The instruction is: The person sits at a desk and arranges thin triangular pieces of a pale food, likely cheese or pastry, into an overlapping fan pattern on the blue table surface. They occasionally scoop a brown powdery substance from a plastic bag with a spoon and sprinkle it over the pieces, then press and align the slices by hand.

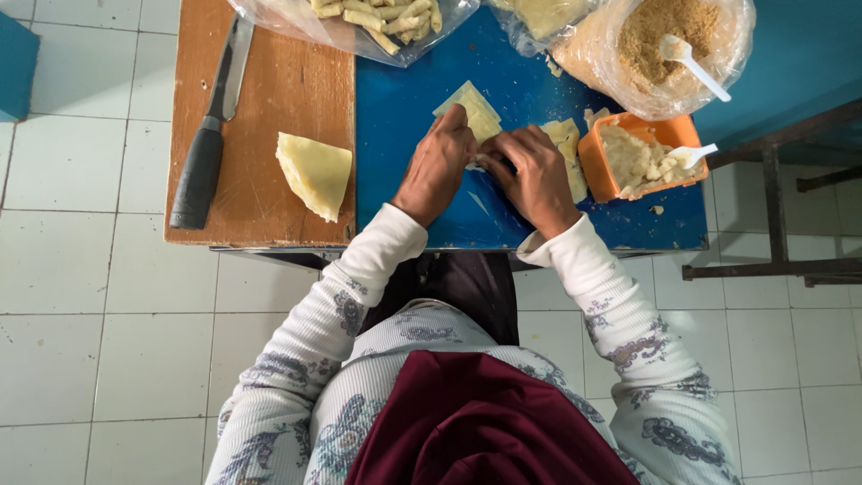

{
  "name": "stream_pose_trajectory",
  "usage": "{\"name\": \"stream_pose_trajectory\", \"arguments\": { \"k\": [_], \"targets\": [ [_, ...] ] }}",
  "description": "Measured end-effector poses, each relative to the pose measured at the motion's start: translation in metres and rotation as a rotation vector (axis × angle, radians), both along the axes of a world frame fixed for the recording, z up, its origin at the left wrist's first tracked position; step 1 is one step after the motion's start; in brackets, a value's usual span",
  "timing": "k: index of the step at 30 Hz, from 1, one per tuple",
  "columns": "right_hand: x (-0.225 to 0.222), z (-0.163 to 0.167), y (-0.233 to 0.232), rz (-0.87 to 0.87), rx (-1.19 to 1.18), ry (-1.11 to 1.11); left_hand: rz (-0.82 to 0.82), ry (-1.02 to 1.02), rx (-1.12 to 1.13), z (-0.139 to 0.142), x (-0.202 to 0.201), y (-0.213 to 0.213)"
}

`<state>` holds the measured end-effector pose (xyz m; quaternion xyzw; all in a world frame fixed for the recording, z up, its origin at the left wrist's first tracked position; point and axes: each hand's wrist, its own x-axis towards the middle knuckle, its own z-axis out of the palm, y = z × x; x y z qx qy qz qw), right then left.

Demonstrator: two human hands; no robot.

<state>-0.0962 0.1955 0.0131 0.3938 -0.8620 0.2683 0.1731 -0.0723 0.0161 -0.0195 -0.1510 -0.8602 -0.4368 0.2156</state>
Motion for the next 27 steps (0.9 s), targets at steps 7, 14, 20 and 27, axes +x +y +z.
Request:
{"name": "stream_pose_trajectory", "arguments": {
  "k": [7, 14, 20, 27],
  "targets": [
    [-0.006, -0.002, -0.004, -0.029, -0.04, -0.002, -0.01, -0.059, 0.032, 0.008, 0.0, -0.002],
    [0.005, -0.012, -0.004, -0.081, -0.002, 0.051, 0.034, -0.005, -0.014, 0.004, -0.006, 0.001],
    [0.007, -0.018, -0.007, -0.17, 0.149, 0.235, 0.092, 0.028, 0.037, 0.002, 0.004, 0.0],
    [0.025, -0.014, -0.006, -0.249, 0.259, 0.277, 0.102, 0.008, -0.061, 0.004, 0.043, 0.0]
  ]
}}
